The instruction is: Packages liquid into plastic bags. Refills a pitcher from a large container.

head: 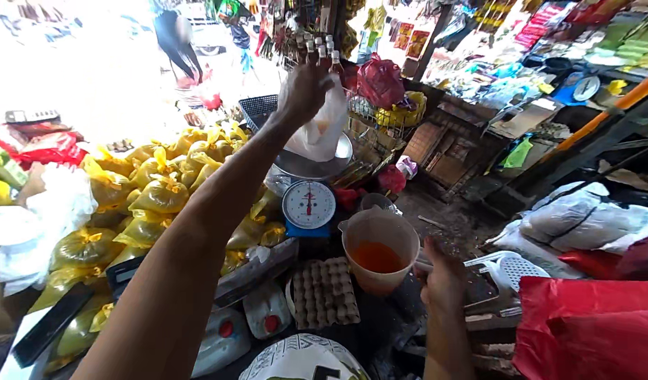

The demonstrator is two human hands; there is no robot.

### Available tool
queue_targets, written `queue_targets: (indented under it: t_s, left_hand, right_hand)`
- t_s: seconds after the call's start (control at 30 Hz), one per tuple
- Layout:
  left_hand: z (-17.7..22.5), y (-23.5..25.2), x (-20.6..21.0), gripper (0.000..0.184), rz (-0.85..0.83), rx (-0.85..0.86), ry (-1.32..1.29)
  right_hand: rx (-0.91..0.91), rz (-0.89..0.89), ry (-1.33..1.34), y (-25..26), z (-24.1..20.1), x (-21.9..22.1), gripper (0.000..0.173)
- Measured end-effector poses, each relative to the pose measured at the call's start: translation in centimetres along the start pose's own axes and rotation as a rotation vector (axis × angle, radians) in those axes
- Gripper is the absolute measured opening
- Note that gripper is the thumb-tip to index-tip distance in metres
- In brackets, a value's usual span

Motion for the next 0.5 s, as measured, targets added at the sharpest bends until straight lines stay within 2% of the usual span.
queue_targets:
  t_s: [0.1, 0.2, 0.27, 0.37, 0.43, 0.5]
  left_hand:
    - [-2.5, -1.7, 3.4, 0.038, -0.083, -0.038, 0.085]
    - [-5.5, -2.0, 4.8, 0.034, -0.129, -0.177, 0.017]
    - [-7.0, -2.5, 6.5, 0.033, -0.208, -0.257, -0.032]
    - [-8.5, -4.2, 9.2, 0.035, -0.324, -0.345, -0.068]
    - [-9.7, -5.5, 10.8, 0.038, -0.377, -0.382, -0.104]
    - [-10.8, -6.7, 12.0, 0.041, -0.388, -0.401, -0.240]
  right_hand:
    - [0.049, 0.016, 0.007, 0.9, -0.1, -0.5, 0.039]
    - [0.058, -0.024, 0.025, 2.2, -2.2, 0.4, 0.033]
    - [-0.005, -0.092, 0.027, 3.3, -4.9, 1.9, 0.034]
    - [-0.143, -0.295, 0.008, 4.9, -9.9, 5.4, 0.037]
    - [-0.182, -0.377, -0.106, 5.9, -12.6, 7.8, 0.041]
    - [-0.237, -0.383, -0.298, 6.9, -15.2, 10.4, 0.053]
Point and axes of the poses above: each hand's wrist, its own y-axis towards the middle knuckle, its own x-axis out of the palm, z = x × y, the point moved 10 cm from there along y, towards the middle knuckle, and after that the axes turned 3 degrees about x, right-handed, at the moved point
